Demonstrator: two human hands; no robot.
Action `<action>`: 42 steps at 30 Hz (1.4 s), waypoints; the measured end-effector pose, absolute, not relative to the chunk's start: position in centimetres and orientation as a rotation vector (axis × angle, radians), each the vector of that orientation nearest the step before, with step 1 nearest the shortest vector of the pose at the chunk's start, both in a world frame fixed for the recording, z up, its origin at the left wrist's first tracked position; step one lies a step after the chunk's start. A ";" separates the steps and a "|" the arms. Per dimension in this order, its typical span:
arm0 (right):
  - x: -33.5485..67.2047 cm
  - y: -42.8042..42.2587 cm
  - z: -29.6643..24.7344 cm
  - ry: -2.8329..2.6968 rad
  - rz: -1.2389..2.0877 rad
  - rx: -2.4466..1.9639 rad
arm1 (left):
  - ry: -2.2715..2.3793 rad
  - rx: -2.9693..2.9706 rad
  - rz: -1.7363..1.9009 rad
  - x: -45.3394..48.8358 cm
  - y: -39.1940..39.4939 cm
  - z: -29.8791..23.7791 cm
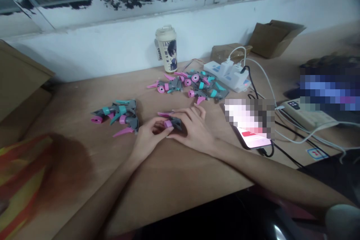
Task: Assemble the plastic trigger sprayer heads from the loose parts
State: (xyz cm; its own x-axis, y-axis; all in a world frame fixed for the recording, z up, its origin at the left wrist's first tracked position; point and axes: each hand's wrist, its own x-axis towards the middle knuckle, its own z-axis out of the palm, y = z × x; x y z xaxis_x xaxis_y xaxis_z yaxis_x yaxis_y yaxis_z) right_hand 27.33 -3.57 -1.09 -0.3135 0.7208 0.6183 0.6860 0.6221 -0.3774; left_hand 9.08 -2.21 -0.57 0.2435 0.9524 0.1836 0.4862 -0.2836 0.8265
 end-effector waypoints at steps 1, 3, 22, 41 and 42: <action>27.3 -3.5 -1.2 -2.079 0.058 -1.104 | 1.299 1.861 0.948 9.1 -2.4 -0.7; 27.4 -3.3 -1.5 -2.110 0.062 -1.106 | 1.272 1.851 0.946 9.3 -2.7 -0.8; 27.3 -2.9 -2.4 -2.107 0.110 -1.067 | 1.142 1.724 0.806 8.7 -2.3 -0.1; 27.0 -2.9 -3.1 -2.132 0.093 -0.960 | 1.178 1.772 0.745 9.3 -2.4 0.0; 27.0 -2.9 -3.1 -2.132 0.091 -0.962 | 1.177 1.779 0.756 9.3 -2.5 0.0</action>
State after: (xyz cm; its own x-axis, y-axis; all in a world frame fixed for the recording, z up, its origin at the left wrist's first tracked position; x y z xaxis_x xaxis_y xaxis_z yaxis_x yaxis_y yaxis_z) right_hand 27.01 -2.94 -3.15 -0.4098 0.6626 0.6269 0.6067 0.7112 -0.3551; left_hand 9.29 -2.46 0.01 0.3744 0.9268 0.0296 0.4127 -0.1951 0.8897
